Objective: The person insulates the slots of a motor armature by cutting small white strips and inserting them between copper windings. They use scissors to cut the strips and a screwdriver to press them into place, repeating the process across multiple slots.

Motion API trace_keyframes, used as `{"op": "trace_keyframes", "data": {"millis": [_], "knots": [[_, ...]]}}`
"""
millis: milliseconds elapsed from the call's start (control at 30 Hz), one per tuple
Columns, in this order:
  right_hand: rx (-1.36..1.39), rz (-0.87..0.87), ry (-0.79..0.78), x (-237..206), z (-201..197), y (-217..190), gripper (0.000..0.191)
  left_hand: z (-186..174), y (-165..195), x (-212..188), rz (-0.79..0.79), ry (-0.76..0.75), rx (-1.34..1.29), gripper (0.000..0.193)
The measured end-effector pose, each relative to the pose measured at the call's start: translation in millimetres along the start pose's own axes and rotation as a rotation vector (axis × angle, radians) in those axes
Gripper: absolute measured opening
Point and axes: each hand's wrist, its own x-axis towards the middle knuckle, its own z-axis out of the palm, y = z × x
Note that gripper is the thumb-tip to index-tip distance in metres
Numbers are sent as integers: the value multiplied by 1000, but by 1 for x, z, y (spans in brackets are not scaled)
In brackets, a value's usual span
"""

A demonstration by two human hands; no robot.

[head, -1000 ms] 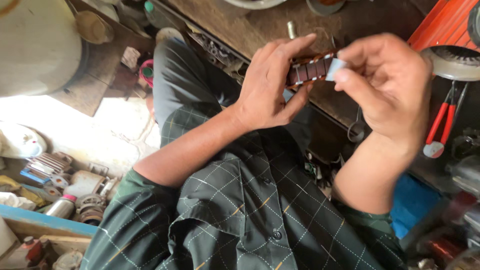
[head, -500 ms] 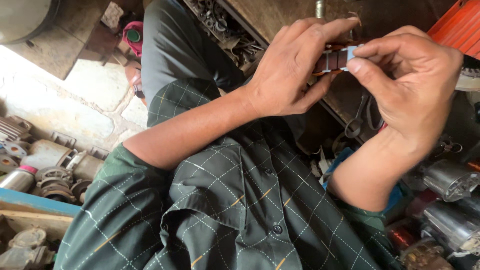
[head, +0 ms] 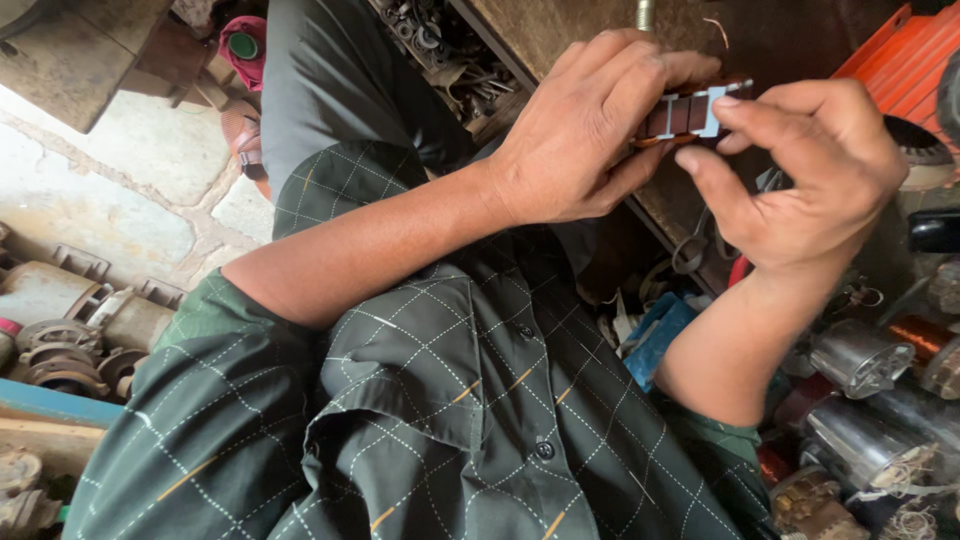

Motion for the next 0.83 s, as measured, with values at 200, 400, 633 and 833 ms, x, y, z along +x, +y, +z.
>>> {"op": "trace_keyframes", "data": {"millis": [200,400,633,833], "knots": [[-18,6,181,-13,20,11,17,5,-5,-4,-11,-4,-19,60],[-90,1,339,-18,40,11,14,5,-5,-3,-30,-8,-34,58],[-161,-77,338,-24,42,16,14,8,-7,-4,44,-18,10,51],[-124,-62,345,-22,41,21,16,11,-16,-3,134,-62,65,52]]}}
